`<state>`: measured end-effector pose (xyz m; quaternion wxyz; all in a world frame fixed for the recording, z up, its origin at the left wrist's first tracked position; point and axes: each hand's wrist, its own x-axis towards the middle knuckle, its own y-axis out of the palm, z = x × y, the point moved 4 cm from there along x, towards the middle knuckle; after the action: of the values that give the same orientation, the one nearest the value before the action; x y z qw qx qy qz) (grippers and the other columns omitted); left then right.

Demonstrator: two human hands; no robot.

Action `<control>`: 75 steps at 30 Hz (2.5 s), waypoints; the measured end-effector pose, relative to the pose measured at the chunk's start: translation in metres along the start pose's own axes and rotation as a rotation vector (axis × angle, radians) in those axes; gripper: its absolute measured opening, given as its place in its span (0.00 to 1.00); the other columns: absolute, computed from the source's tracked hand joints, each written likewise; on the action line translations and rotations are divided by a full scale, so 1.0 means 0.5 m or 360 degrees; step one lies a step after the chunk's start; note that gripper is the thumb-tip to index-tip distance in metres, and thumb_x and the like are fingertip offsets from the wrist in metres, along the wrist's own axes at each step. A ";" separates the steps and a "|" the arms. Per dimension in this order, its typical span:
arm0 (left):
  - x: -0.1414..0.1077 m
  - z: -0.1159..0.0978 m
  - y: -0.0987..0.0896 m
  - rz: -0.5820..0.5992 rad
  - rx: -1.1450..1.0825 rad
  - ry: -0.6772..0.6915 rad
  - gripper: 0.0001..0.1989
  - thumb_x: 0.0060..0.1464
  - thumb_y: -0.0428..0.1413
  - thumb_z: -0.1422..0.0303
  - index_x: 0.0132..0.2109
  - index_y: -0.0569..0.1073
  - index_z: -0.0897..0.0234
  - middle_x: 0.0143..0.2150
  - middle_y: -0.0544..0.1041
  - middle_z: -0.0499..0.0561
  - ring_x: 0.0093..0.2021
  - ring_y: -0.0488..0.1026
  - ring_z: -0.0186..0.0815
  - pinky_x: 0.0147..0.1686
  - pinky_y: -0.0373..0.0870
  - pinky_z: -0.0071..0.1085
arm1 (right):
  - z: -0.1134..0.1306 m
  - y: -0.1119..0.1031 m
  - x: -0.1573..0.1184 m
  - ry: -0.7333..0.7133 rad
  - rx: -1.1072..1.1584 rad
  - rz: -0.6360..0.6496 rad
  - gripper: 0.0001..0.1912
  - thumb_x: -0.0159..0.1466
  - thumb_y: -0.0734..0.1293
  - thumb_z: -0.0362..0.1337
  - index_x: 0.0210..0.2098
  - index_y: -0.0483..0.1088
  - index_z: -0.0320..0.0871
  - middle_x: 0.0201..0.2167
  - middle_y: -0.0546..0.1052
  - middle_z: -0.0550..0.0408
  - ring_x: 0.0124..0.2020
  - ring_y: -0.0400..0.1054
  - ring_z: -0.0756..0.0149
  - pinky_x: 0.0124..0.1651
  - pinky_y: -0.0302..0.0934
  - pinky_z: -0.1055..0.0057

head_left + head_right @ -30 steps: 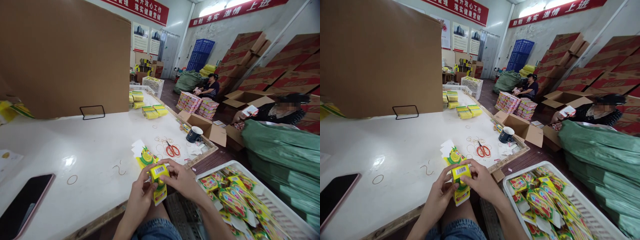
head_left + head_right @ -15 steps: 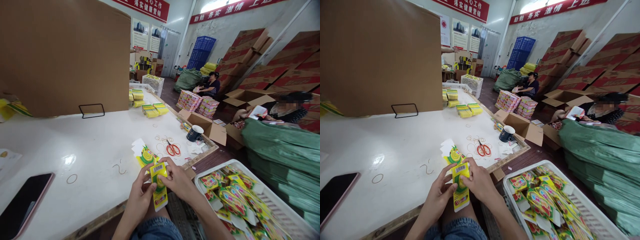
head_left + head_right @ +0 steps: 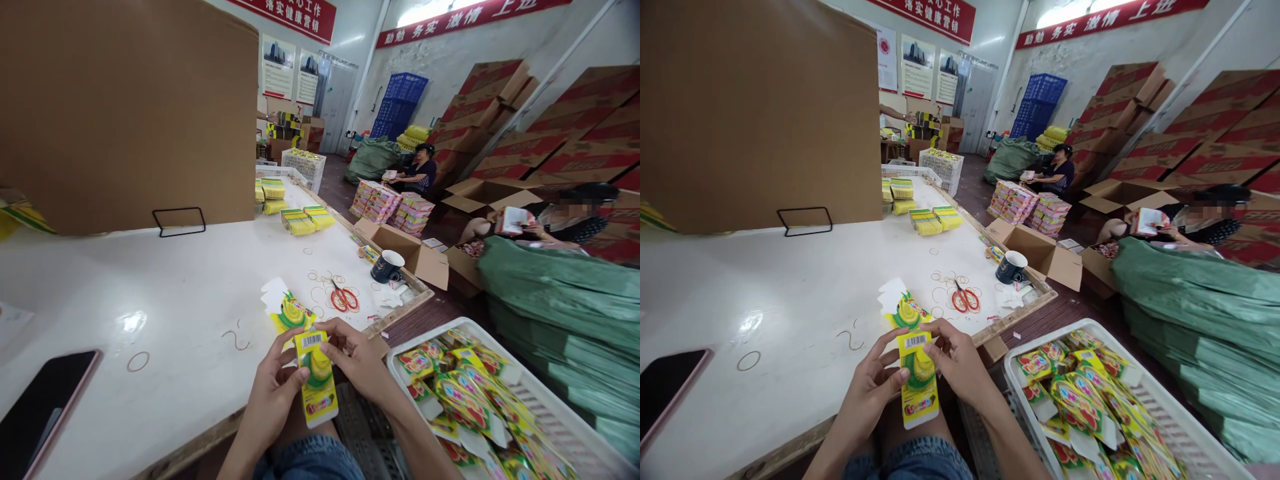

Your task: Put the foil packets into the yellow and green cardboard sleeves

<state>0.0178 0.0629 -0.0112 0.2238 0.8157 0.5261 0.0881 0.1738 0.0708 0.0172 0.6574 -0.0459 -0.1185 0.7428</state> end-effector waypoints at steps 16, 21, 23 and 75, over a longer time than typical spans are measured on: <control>0.036 0.026 0.010 -0.0174 0.1037 0.0424 0.23 0.56 0.53 0.67 0.59 0.65 0.60 0.61 0.69 0.59 0.62 0.63 0.47 0.61 0.57 0.48 | 0.065 -0.233 -0.094 0.0117 -0.1201 -0.0570 0.11 0.57 0.64 0.46 0.32 0.76 0.49 0.35 0.79 0.48 0.40 0.70 0.48 0.47 0.59 0.53; 0.059 0.052 -0.021 -0.0241 0.1691 0.0435 0.27 0.56 0.48 0.74 0.64 0.58 0.64 0.65 0.64 0.58 0.67 0.53 0.43 0.66 0.30 0.55 | 0.031 -0.295 -0.111 0.0215 -0.1328 -0.0722 0.19 0.56 0.64 0.51 0.38 0.76 0.47 0.37 0.79 0.48 0.39 0.70 0.50 0.45 0.60 0.54; 0.059 0.060 -0.019 -0.0158 0.1746 0.0405 0.29 0.55 0.48 0.75 0.64 0.57 0.64 0.65 0.63 0.57 0.67 0.54 0.41 0.66 0.29 0.54 | -0.014 -0.225 -0.065 0.0284 -0.1025 -0.0582 0.18 0.57 0.63 0.50 0.39 0.76 0.46 0.37 0.79 0.49 0.35 0.70 0.55 0.40 0.62 0.60; -0.003 -0.001 0.008 -0.0137 0.0021 0.0015 0.34 0.51 0.61 0.65 0.61 0.53 0.54 0.48 0.77 0.55 0.45 0.77 0.43 0.41 0.74 0.35 | 0.001 0.018 -0.020 0.0018 0.0378 -0.0103 0.21 0.64 0.64 0.42 0.56 0.61 0.49 0.38 0.72 0.55 0.34 0.67 0.67 0.38 0.62 0.71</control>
<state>0.0201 0.0602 -0.0086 0.2195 0.7933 0.5624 0.0786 0.1662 0.0599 0.0146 0.6825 0.0318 -0.0273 0.7297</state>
